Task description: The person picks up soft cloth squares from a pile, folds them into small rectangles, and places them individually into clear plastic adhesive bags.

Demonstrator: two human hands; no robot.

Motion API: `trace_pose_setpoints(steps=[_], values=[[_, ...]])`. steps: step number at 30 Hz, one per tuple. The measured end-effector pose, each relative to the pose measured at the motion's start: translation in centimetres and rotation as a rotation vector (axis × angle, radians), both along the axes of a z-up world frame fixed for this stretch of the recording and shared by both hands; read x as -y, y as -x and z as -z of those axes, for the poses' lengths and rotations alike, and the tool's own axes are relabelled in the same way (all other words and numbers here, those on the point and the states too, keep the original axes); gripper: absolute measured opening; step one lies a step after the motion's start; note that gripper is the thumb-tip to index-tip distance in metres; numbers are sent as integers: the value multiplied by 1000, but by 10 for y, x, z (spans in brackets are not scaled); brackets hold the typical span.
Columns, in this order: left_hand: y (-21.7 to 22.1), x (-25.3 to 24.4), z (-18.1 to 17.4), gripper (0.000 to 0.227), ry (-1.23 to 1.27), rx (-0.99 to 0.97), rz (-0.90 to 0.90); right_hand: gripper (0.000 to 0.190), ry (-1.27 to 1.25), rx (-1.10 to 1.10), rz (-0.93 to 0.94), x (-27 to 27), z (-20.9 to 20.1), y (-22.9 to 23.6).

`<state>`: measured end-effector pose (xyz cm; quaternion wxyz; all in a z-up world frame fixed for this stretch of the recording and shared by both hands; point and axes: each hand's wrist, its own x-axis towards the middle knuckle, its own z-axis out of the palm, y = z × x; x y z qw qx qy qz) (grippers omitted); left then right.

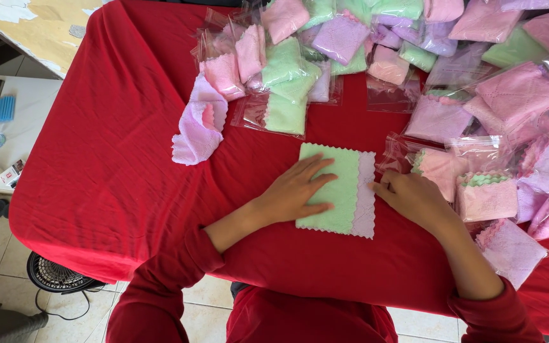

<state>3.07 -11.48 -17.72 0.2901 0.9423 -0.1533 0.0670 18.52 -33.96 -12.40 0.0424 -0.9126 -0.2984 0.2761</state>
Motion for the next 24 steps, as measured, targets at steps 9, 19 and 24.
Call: trace_pose_setpoints(steps=[9,19,24], values=[[10,4,-22,115,-81,-233,-27,37,6,-199,170,-12,-26,19],[9,-30,-16,78,-54,-155,-59,31,-143,-23,-193,-9,2,29],[7,-31,-21,126,-110,-366,-32,39,-155,-39,-377,-17,16,38]])
